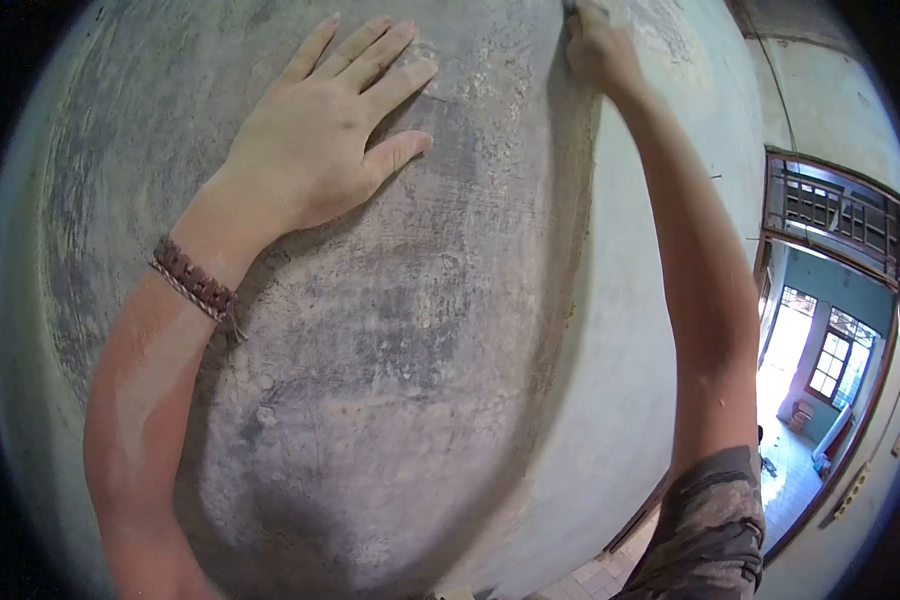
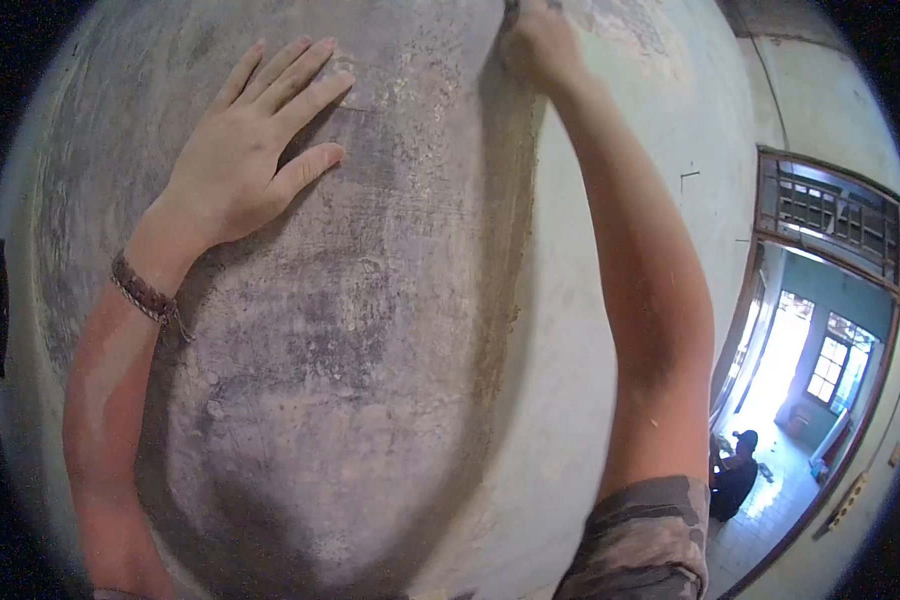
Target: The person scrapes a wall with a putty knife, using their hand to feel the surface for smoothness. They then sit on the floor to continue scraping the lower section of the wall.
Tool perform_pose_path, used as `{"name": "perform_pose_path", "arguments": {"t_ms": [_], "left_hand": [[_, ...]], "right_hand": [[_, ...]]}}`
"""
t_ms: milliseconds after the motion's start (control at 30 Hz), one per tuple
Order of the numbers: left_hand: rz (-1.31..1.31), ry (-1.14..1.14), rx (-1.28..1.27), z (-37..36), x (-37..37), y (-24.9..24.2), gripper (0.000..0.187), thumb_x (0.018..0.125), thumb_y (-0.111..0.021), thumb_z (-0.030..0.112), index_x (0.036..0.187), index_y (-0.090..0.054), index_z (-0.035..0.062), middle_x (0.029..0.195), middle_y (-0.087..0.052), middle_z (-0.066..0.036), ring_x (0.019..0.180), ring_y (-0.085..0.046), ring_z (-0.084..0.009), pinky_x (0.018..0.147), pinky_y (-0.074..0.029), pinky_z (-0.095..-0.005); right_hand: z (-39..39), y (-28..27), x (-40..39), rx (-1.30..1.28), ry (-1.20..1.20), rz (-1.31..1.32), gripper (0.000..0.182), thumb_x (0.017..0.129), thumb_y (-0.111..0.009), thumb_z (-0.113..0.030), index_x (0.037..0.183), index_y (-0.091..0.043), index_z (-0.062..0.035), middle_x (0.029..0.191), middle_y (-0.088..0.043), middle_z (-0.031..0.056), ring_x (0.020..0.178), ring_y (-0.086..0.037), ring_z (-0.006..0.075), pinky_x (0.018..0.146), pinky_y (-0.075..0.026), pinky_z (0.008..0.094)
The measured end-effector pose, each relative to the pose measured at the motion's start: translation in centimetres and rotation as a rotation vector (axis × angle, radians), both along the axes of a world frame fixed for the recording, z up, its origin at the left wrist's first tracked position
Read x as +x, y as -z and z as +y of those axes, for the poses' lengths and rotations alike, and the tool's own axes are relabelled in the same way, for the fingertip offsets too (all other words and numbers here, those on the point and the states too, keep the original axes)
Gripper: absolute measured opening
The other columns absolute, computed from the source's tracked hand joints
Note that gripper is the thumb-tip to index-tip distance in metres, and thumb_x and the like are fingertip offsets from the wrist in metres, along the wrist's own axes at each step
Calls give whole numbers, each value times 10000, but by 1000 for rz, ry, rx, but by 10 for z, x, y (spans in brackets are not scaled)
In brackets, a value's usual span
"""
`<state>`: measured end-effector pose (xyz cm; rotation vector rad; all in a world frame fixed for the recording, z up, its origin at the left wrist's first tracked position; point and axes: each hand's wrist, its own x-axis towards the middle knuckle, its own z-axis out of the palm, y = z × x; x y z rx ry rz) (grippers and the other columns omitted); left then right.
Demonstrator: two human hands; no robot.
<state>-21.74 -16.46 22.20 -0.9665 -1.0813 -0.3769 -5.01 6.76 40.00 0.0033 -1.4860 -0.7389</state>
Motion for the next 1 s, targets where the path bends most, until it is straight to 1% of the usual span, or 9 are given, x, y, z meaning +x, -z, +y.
{"name": "perform_pose_path", "arguments": {"t_ms": [133, 267, 333, 467, 567, 667, 800, 933, 1000], "left_hand": [[-15, -70, 21, 3, 6, -4, 555, 950, -464, 467, 1427, -418, 187, 1525, -320, -67, 1421, -254, -229, 1204, -119, -413], [-33, -91, 36, 10, 9, -9, 574, 952, -447, 484, 1450, -384, 205, 1535, -301, -63, 1430, -233, -225, 1204, -91, -424], [-40, -70, 52, 14, 11, -6, 576, 953, -441, 489, 1455, -377, 212, 1537, -298, -62, 1431, -230, -226, 1203, -85, -429], [-56, -93, 61, 13, 14, -10, 579, 951, -441, 495, 1457, -372, 223, 1541, -290, -62, 1433, -226, -227, 1202, -89, -430], [-41, -113, 29, 11, 18, -6, 586, 946, -451, 494, 1458, -372, 221, 1542, -287, -65, 1435, -222, -229, 1201, -87, -433], [-29, -92, -6, 0, 6, 1, 590, 942, -453, 500, 1459, -370, 228, 1544, -283, -64, 1437, -218, -226, 1201, -89, -436], [-54, -96, 26, 0, 4, 2, 586, 939, -449, 512, 1457, -373, 247, 1546, -280, -51, 1437, -218, -215, 1202, -88, -440], [-58, -44, 18, 0, 3, 4, 587, 941, -446, 509, 1453, -379, 230, 1541, -291, -56, 1437, -218, -218, 1201, -85, -441], [-71, -20, 25, 0, 3, 7, 581, 942, -446, 505, 1448, -389, 225, 1533, -308, -57, 1435, -224, -223, 1199, -84, -443]], "right_hand": [[24, 21, -11, 344, -72, 132, 337, 945, -479, -206, 1270, -541, -148, 1068, -616, 297, 1001, -579, 478, 852, -454, 542], [-16, -34, -4, -427, -120, -50, 400, 901, -364, -50, 1225, -598, -41, 1206, -617, 223, 1139, -574, 319, 923, -452, 372], [-12, -6, 1, -219, 70, -7, 347, 943, -481, -178, 1282, -538, -126, 1136, -608, 269, 1052, -566, 476, 902, -455, 513], [5, 34, -10, 225, -164, 104, 294, 940, -476, -172, 1214, -580, -157, 1045, -635, 247, 1031, -590, 426, 864, -461, 499], [25, -68, -23, 113, -358, 72, 372, 926, -376, -74, 1230, -589, -47, 1148, -634, 219, 1069, -595, 306, 872, -463, 378], [-5, -24, -9, -171, -47, -3, 261, 946, -469, -251, 1141, -577, -116, 1013, -634, 253, 1046, -583, 426, 854, -462, 500], [12, 58, -6, 234, -67, 66, 355, 972, -466, -163, 1324, -503, -189, 1167, -622, 197, 1107, -571, 406, 924, -458, 456], [9, -50, -7, -145, -204, 89, 296, 963, -419, -113, 1149, -627, -15, 924, -673, 177, 877, -637, 291, 776, -510, 373], [-13, -24, -2, -196, -43, -21, 323, 982, -471, -225, 1291, -550, -174, 1200, -607, 211, 1126, -558, 410, 947, -439, 447]]}}
